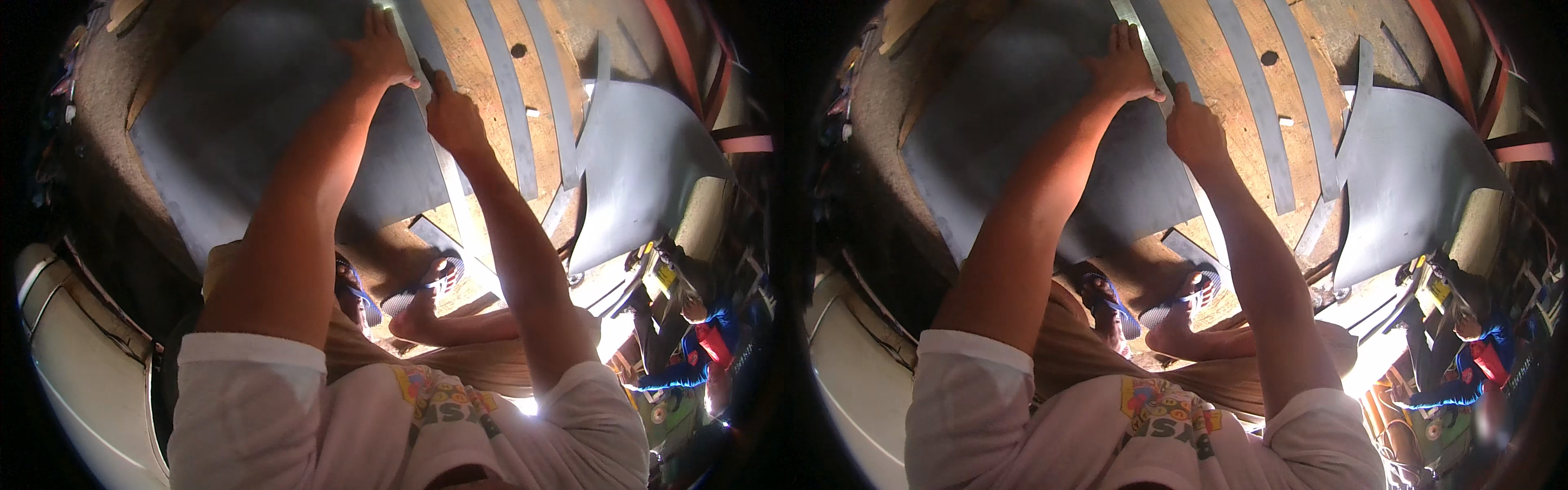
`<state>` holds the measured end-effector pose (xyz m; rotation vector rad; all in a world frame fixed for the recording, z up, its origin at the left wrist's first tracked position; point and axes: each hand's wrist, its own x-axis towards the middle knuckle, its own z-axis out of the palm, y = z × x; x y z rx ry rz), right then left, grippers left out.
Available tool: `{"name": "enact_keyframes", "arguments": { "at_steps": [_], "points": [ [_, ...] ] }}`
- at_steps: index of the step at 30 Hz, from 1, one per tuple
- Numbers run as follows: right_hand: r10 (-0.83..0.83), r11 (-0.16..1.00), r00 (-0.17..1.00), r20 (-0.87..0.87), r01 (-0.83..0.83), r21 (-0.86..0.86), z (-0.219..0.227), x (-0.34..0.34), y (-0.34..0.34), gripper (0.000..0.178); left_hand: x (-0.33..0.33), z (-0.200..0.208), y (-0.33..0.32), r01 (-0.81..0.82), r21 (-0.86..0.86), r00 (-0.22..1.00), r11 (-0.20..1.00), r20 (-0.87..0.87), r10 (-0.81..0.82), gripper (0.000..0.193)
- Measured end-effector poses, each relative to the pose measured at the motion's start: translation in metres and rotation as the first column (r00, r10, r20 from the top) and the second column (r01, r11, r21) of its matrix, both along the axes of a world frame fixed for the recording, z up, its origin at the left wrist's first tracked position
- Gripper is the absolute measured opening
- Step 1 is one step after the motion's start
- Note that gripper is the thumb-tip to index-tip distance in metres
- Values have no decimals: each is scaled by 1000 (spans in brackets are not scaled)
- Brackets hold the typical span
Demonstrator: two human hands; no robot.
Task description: The person uses a utility knife and a metal straightedge to cut a large gray sheet on a wooden workbench. They repeatedly align the straightedge, score the material, and remove cut strips, leaving a trimmed sheet on the bench.
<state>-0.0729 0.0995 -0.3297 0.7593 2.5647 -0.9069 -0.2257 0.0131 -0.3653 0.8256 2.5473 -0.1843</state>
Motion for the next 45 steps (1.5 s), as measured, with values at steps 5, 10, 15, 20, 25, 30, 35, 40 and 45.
{"name": "enact_keyframes", "arguments": {
  "at_steps": [5, 10, 15, 20, 25, 30, 35, 40, 45],
  "points": [
    [21, 1000, 995, 96, -20, -19, 2, 46, -5, 40, 3, 4, 5, -18, -6, 1000, 1000, -5, 18, 141],
    [19, 1000, 997, 69, -20, 17, 0, 50, -7, 40, 15, 1, -8, -5, 115, 995, 993, -98, 16, 129],
    [37, 999, 999, 30, -38, 38, -6, 50, -7, 39, 37, -29, -23, 128, 98, 977, 987, -182, -109, 120],
    [46, 997, 999, 14, -47, 54, -8, 53, -4, 35, 58, 5, -14, 159, 24, 986, 987, -55, -158, 127],
    [44, 997, 999, -22, -43, 60, -10, 51, -7, 34, 69, -2, -12, 150, 1, 985, 989, -91, -149, 133],
    [10, 1000, 996, -86, -8, 21, -11, 58, -7, 35, 78, 0, -5, 125, -8, 989, 992, -84, -125, 134],
    [0, 1000, 998, 62, 0, 1, -10, 81, -5, 39, 82, 20, 9, 114, -103, 993, 988, -23, -117, 129],
    [21, 1000, 994, 104, -20, -10, 2, 159, -14, 43, 81, 32, 12, 70, -107, 997, 992, 45, -66, 122],
    [5, 1000, 994, 106, -6, 13, -3, 196, -23, 51, 81, -11, -1, 71, -17, 992, 997, -100, -72, 105]
  ]
}}
